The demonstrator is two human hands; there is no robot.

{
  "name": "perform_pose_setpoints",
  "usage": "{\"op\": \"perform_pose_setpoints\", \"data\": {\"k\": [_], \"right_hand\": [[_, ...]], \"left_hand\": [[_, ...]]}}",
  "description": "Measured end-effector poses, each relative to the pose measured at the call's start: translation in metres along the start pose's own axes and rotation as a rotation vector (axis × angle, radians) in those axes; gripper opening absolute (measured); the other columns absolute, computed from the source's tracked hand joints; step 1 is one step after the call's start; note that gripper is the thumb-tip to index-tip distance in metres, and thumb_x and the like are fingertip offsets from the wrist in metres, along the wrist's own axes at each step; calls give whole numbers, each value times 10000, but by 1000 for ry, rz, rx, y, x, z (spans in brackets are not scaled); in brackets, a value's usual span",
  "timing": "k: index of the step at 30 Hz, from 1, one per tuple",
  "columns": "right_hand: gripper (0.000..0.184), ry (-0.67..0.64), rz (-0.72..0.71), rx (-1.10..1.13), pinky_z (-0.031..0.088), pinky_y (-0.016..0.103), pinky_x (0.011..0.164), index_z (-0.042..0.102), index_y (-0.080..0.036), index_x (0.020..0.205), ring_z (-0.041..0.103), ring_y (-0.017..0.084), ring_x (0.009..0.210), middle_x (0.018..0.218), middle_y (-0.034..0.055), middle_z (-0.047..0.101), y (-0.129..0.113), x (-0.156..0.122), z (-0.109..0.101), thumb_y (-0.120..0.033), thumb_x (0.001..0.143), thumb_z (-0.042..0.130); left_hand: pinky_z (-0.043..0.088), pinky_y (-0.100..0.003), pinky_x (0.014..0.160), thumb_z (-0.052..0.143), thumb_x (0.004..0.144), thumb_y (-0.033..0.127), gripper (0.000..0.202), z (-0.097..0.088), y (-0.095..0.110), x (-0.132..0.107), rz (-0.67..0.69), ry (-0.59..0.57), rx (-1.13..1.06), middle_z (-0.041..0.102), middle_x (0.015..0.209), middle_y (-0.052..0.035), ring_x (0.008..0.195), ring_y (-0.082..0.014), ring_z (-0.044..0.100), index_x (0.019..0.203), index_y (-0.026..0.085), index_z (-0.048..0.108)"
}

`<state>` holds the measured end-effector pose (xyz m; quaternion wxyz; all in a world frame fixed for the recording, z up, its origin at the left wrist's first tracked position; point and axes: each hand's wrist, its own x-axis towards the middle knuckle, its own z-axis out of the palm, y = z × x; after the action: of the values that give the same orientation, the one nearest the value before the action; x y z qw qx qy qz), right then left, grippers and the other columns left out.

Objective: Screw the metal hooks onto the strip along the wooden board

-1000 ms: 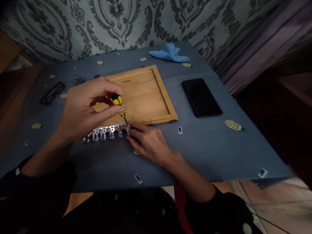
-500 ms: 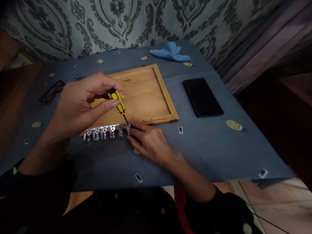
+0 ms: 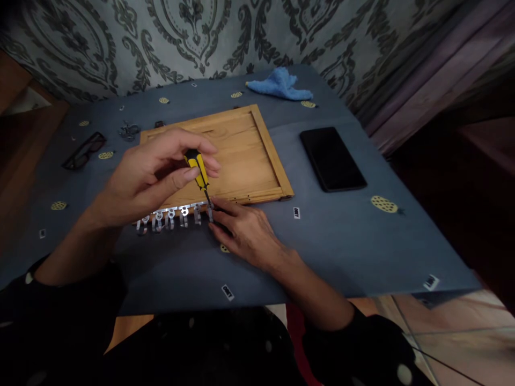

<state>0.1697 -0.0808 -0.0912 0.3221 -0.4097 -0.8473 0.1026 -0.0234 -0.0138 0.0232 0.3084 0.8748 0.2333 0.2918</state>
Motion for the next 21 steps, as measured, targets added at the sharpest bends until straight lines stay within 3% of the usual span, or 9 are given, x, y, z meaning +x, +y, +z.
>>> {"op": "perform_pose_setpoints", "data": {"k": [8,15,21], "right_hand": [[249,-14,8,11,641,365,856,750,-180,1137,754,251,1049,1311,115,708,-1,0,-1,-225,980,562],[228,-2,-9,12,639,359,862,750,-167,1108,755,249,1048,1301,119,714,1,-1,0,-221,976,571],[223,1,-4,12,643,353,847,756,-166,1084,763,247,1022,1290,122,719,-1,0,-1,-227,980,568]], "left_hand": [[607,-289,823,626,951,264,184,10,-3,2,79,167,333,723,1105,-45,951,-162,700,1125,209,646],[608,-284,762,694,899,259,192,11,-2,-1,3,265,292,724,985,-6,803,-138,698,1082,222,651],[615,-290,860,671,900,193,221,2,3,-1,-81,162,109,741,1002,-4,912,-157,737,1119,209,647]]}}
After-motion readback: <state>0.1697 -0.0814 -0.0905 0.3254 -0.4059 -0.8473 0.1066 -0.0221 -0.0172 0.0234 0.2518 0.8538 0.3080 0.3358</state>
